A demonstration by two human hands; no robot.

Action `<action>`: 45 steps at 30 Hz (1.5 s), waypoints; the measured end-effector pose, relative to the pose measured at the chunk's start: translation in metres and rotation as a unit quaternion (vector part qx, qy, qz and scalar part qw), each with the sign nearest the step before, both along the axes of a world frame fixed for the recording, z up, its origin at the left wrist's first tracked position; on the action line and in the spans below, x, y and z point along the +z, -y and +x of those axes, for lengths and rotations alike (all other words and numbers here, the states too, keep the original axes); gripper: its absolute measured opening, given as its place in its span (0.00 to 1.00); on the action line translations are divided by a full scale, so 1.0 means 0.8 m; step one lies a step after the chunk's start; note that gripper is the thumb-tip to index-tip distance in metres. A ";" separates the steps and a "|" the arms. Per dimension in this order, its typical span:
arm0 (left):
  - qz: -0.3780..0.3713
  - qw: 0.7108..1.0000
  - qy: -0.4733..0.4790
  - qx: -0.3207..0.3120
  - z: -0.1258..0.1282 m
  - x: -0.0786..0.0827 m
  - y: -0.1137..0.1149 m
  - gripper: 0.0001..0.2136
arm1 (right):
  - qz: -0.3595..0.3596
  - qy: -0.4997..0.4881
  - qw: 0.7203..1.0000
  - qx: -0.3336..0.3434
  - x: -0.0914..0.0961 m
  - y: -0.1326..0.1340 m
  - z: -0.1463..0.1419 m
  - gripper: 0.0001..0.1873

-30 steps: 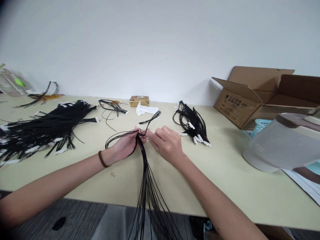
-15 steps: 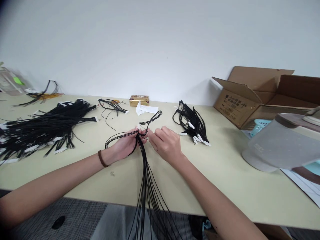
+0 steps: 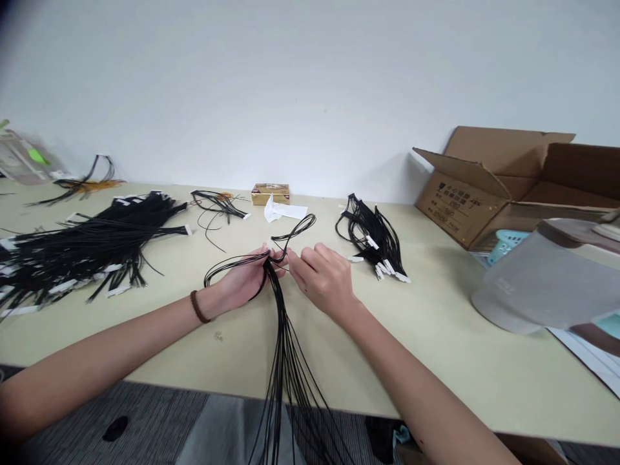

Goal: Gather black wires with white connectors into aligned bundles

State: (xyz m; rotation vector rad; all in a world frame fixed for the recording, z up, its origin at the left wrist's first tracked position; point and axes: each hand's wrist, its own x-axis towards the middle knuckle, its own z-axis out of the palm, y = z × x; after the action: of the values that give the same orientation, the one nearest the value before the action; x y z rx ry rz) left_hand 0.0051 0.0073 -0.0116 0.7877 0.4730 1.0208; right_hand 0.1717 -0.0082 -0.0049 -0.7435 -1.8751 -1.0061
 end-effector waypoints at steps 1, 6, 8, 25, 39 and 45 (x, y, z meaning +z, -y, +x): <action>0.000 1.000 0.001 0.000 0.000 0.000 0.000 0.08 | 0.000 0.004 1.000 0.000 0.000 0.000 0.000 0.03; -0.005 1.000 -0.003 0.010 0.001 0.002 0.001 0.09 | -0.003 0.010 1.000 -0.003 0.000 0.000 0.000 0.03; -0.002 1.000 -0.008 0.015 0.001 0.002 0.002 0.09 | -0.002 0.007 1.000 -0.004 0.000 0.000 0.000 0.03; 0.051 0.998 -0.037 -0.001 0.002 -0.007 0.000 0.08 | -0.056 -0.030 0.998 0.003 0.001 0.005 -0.008 0.03; 0.105 0.992 -0.061 -0.043 0.001 -0.015 -0.001 0.06 | -0.290 -0.074 0.949 0.101 -0.007 0.000 -0.012 0.06; 0.091 0.993 -0.062 -0.042 0.000 -0.011 0.004 0.04 | -0.300 -0.070 0.945 0.112 -0.008 -0.001 -0.010 0.07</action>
State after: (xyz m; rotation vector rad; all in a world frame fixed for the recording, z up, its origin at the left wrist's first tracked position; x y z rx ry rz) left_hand 0.0050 0.0044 -0.0207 1.0303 0.4531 0.9484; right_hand 0.1640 -0.0073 -0.0112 -0.8906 -2.0967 -0.2178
